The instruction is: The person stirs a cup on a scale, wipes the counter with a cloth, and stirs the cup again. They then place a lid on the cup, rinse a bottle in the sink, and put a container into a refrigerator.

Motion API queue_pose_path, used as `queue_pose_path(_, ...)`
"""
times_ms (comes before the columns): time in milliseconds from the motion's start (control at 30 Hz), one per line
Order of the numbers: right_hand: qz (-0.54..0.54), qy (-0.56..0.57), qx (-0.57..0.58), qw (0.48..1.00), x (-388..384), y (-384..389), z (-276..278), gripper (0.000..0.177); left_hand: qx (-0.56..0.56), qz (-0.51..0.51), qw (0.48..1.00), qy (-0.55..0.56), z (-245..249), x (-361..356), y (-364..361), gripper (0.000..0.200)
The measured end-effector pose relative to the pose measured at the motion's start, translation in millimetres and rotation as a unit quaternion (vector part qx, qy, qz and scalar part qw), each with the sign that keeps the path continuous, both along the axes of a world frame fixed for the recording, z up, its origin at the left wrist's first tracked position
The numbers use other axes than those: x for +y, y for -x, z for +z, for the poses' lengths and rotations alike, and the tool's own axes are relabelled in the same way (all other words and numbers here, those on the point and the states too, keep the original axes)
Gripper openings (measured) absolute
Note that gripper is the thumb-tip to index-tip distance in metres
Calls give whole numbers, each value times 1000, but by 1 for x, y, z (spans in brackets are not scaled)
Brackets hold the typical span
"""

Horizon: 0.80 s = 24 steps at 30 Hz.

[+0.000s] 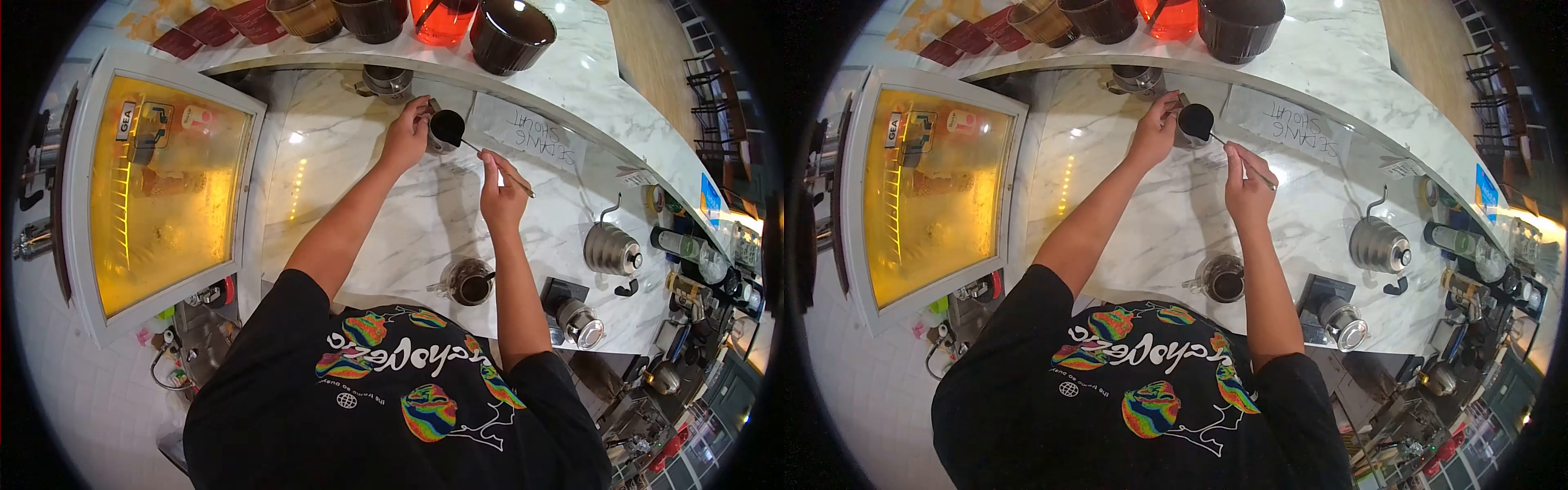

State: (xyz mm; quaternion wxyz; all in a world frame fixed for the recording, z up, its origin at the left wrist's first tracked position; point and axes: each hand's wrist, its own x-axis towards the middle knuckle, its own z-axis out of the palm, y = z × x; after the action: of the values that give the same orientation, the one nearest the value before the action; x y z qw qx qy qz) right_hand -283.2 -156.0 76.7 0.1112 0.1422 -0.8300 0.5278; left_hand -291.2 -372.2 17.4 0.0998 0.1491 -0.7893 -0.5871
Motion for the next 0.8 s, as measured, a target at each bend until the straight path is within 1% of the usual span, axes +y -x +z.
queue_pose_path(100,-9,5,36,999,-12,6,-10,12,69,21,990,-123,-20,-4,8,44)
queue_pose_path(200,-4,0,87,996,-23,14,-18,11,21,56,988,-140,-27,-8,-5,46)
queue_pose_path(267,-3,-13,104,994,-29,17,-20,10,5,49,993,-110,-47,-11,-13,48)
queue_pose_path(367,4,-45,116,992,-35,20,-24,14,-13,21,997,-73,-49,-11,-21,52)
queue_pose_path(467,-11,-28,102,994,-44,24,-22,9,-18,8,999,-46,-37,-8,-20,57)
queue_pose_path(567,-23,-7,92,996,-50,29,-21,8,-20,8,999,-30,-25,-9,-13,60)
queue_pose_path(667,-21,-12,100,995,-55,37,-21,8,-37,2,999,-30,-13,-9,-7,61)
queue_pose_path(767,-2,19,104,994,-59,41,-26,10,-44,-3,999,-28,-19,-12,-3,62)
queue_pose_path(800,-1,29,86,996,-61,41,-24,11,-44,-3,999,-26,-20,-14,-3,62)
